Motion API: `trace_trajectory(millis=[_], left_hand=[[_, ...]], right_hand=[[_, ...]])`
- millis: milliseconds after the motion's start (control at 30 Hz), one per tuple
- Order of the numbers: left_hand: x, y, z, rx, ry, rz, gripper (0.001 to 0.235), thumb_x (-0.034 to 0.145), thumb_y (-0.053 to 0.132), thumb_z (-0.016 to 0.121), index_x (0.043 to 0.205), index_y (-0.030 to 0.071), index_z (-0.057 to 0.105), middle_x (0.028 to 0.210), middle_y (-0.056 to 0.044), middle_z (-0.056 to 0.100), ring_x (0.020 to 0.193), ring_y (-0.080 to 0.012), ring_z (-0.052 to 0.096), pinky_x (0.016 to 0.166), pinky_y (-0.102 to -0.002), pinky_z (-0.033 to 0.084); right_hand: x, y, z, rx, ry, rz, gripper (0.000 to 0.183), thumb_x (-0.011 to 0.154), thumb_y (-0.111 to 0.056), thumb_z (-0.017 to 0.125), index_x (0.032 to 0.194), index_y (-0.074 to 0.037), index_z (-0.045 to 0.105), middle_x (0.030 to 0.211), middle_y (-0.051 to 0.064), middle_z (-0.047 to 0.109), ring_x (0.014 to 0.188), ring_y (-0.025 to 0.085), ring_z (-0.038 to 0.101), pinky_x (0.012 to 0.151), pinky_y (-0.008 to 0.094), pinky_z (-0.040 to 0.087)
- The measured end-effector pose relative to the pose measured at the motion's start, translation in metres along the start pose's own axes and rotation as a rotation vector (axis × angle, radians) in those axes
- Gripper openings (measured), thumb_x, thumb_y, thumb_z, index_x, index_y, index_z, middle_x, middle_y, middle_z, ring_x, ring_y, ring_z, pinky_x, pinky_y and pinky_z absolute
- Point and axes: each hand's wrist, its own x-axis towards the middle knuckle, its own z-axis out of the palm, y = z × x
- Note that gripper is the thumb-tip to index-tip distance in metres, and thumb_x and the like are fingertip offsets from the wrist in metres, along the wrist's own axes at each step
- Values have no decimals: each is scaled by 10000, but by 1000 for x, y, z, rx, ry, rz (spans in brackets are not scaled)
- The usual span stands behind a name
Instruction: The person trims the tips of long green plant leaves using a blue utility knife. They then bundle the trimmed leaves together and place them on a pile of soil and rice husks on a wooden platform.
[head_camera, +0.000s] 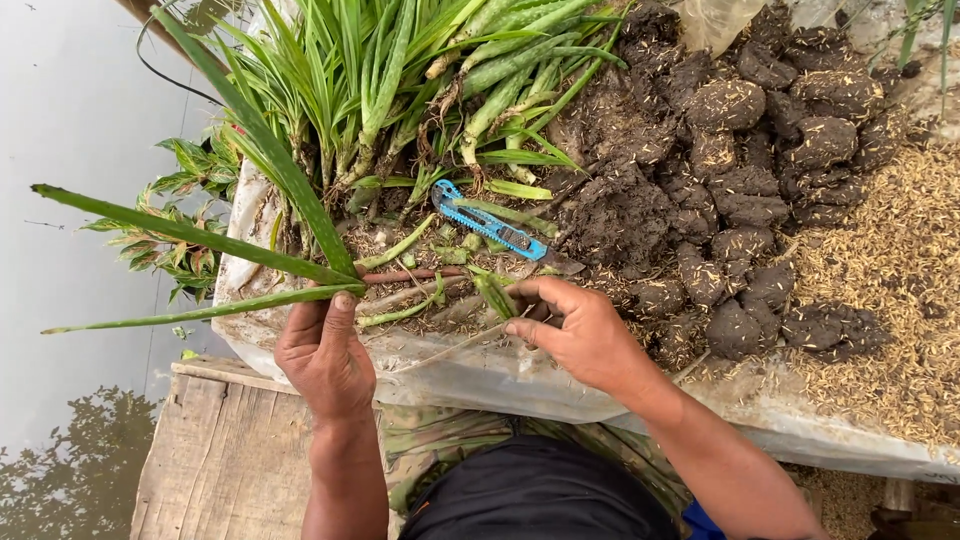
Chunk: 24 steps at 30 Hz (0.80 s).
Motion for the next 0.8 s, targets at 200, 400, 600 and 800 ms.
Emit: trace_trajectory(millis=[200, 400, 600, 800], left_hand=[[0, 2, 0, 1, 5, 3, 364, 1007, -101, 701, 1370, -108, 683, 1268, -338, 751, 1258, -431, 744, 1074, -477, 678], [1, -8, -15, 24, -6, -3, 360, 1022, -94, 689, 1381, -123, 670, 1284, -343, 742, 1262, -422, 739, 1084, -473, 679], [2, 2, -7, 2, 27, 3, 363, 1013, -91, 707, 1374, -110, 681, 1269, -320, 754, 1256, -398, 741, 1095, -489, 679], [9, -6, -28, 5, 38, 21, 341, 1022, -80, 710, 1361, -101, 689, 1266, -312, 755, 1256, -403, 744, 1107, -487, 677]], right_hand=[[5, 15, -4, 123, 65, -46, 313, 918, -32, 872, 1218, 35, 812, 1004, 162, 822, 807, 152, 735, 662, 281, 692], [-3, 1, 10, -470, -15, -249, 348, 1002, -105, 796, 1336, -12, 776, 1068, 175, 800, 961, 303, 810, 786, 405, 677], [-1, -4, 3, -804, -104, -210, 324, 1061, -250, 741, 1343, -94, 766, 1052, 100, 775, 860, 242, 796, 715, 373, 660], [-5, -16, 7, -872, -205, -154, 345, 1086, -313, 698, 1371, -136, 780, 1069, 75, 783, 839, 200, 782, 715, 344, 661]])
